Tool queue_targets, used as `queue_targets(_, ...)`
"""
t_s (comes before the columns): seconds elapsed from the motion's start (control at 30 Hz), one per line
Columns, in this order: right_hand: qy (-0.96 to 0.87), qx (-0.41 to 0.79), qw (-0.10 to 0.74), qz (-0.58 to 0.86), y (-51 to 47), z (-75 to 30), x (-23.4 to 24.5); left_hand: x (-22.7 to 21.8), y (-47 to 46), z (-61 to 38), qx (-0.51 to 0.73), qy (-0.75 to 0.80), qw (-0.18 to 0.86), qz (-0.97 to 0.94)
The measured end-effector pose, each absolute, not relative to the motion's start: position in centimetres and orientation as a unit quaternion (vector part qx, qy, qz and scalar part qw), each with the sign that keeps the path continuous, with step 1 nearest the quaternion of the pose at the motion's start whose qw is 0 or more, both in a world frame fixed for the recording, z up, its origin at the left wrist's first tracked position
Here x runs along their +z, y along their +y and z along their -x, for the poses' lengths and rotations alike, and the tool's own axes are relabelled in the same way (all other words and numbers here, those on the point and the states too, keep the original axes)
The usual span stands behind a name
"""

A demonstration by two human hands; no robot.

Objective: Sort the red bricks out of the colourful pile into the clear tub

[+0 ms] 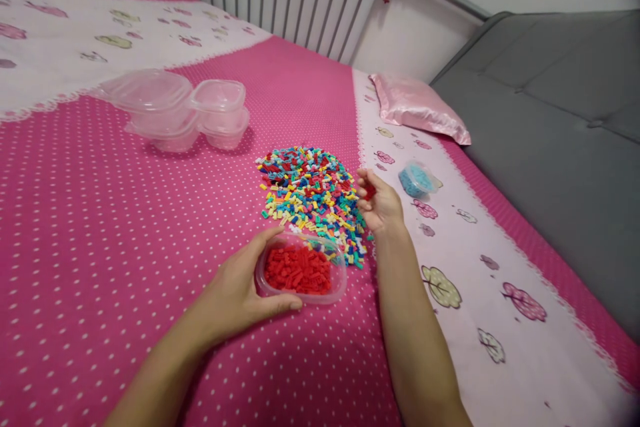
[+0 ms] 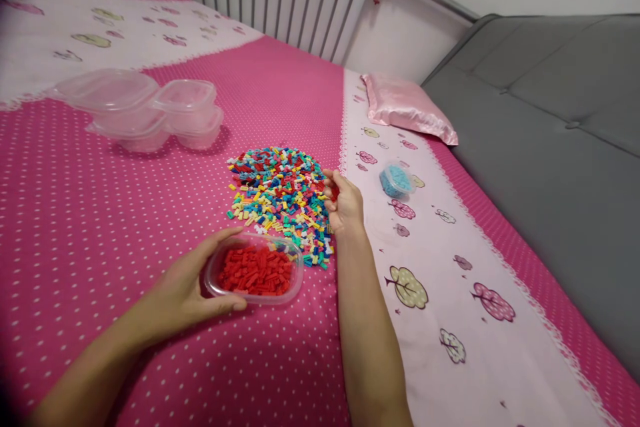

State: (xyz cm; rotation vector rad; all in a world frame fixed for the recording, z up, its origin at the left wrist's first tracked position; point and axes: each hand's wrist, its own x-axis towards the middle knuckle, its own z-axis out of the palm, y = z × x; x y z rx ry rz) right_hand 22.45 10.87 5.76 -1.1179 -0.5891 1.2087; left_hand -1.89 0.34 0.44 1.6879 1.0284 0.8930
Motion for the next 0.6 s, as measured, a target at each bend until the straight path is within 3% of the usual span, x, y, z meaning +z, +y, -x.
queue_targets(0.1, -0.341, 0.439, 0.608, 0.567, 10.8, -23.4, 5.3, 0.5, 0.3, 1.9, 0.359, 0.425, 0.471, -0.685)
queue_targets(0.23, -0.463, 0.288, 0.484, 0.685, 11.2, -24.5, 3.8, 0.5, 0.4, 1.9, 0.348, 0.432, 0.468, -0.688)
queue_targets(0.43, -0.545, 0.114, 0.208, 0.804, 11.3, -25.1, 3.2, 0.6, 0.4, 1.9, 0.341, 0.433, 0.472, -0.688)
queue_targets(0.6, -0.558, 0.128, 0.195, 0.796, 11.4, -25.1, 3.2, 0.6, 0.4, 1.8, 0.353, 0.426, 0.469, -0.688)
